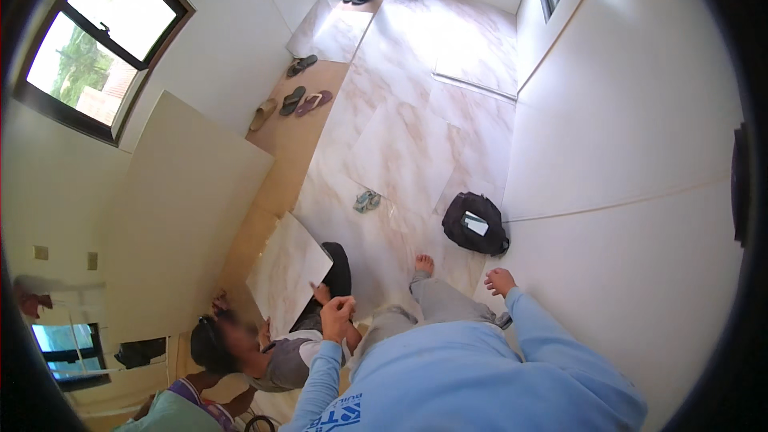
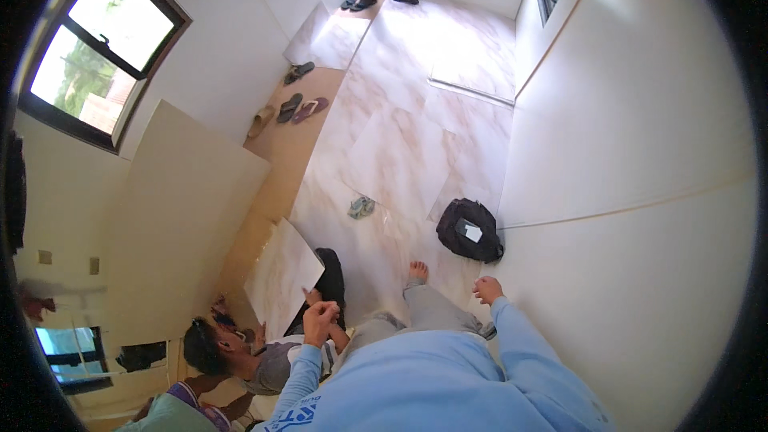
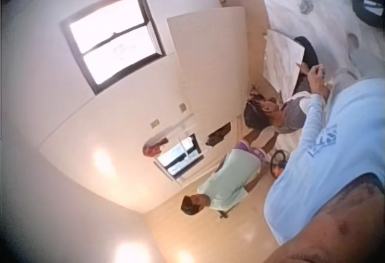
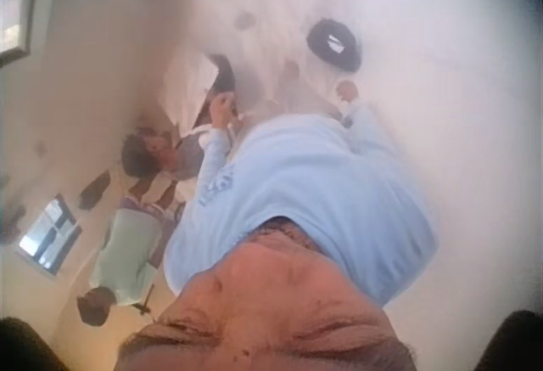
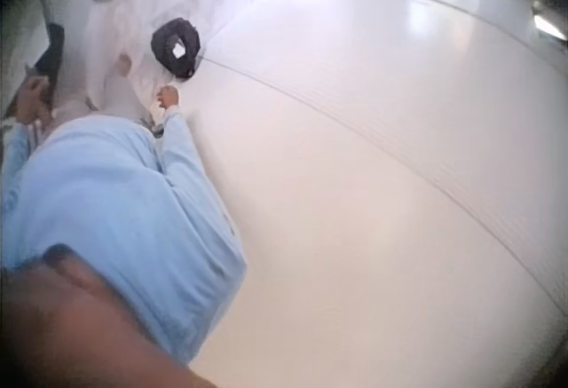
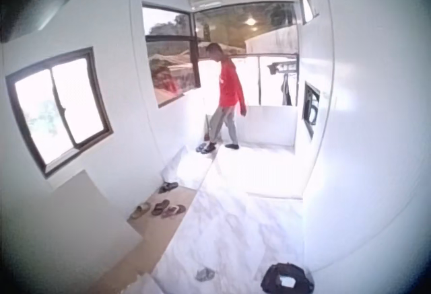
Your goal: The person operates a vacuum cleaner, aligns and holds wall panels against the interior wall with another worker, and passes panels through a window opening to an exterior worker.
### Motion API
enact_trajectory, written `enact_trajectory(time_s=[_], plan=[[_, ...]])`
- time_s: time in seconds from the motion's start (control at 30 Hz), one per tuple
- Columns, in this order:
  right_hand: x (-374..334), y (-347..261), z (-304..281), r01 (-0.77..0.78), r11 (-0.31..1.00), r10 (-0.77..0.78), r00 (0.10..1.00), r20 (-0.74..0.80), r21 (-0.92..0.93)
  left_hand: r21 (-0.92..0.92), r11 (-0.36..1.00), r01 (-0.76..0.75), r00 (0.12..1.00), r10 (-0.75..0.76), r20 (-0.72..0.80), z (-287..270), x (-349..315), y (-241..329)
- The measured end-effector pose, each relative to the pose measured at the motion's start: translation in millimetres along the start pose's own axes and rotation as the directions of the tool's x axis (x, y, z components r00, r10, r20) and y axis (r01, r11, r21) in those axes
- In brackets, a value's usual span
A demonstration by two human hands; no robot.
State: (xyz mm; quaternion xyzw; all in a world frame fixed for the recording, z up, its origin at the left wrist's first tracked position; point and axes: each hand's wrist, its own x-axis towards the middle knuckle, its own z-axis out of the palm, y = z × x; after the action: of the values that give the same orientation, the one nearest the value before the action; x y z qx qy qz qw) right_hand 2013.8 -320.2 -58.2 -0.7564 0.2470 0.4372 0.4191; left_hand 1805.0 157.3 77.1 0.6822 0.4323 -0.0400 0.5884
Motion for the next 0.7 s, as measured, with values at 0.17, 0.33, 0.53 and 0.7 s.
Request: enact_trajectory(time_s=[0.17, 0.33, 0.53, 0.7], plan=[[46.2, -81.9, 4.8, 0.093, 0.996, -0.093, 0.994, 0.053, 0.006, 0.028, 0.996, 0.085, 0.988, -0.080, -0.130, -8.0, 7.7, 9.9], [44.5, -172.4, 40.0, 0.201, 0.976, -0.192, 0.975, 0.113, -0.079, 0.119, 0.992, -0.039, 0.952, 0.073, -0.299, 0.2, 55.4, 35.4], [49.4, -282.4, 70.5, 0.303, 0.941, -0.270, 0.941, 0.201, -0.154, 0.056, 0.981, 0.186, 0.943, -0.162, -0.290, -4.7, 165.3, 11.9], [85.7, -331.0, 48.5, 0.213, 0.959, -0.198, 0.976, 0.094, -0.189, -0.148, 0.982, -0.115, 0.954, 0.068, -0.292, -27.2, 257.7, 38.7]])
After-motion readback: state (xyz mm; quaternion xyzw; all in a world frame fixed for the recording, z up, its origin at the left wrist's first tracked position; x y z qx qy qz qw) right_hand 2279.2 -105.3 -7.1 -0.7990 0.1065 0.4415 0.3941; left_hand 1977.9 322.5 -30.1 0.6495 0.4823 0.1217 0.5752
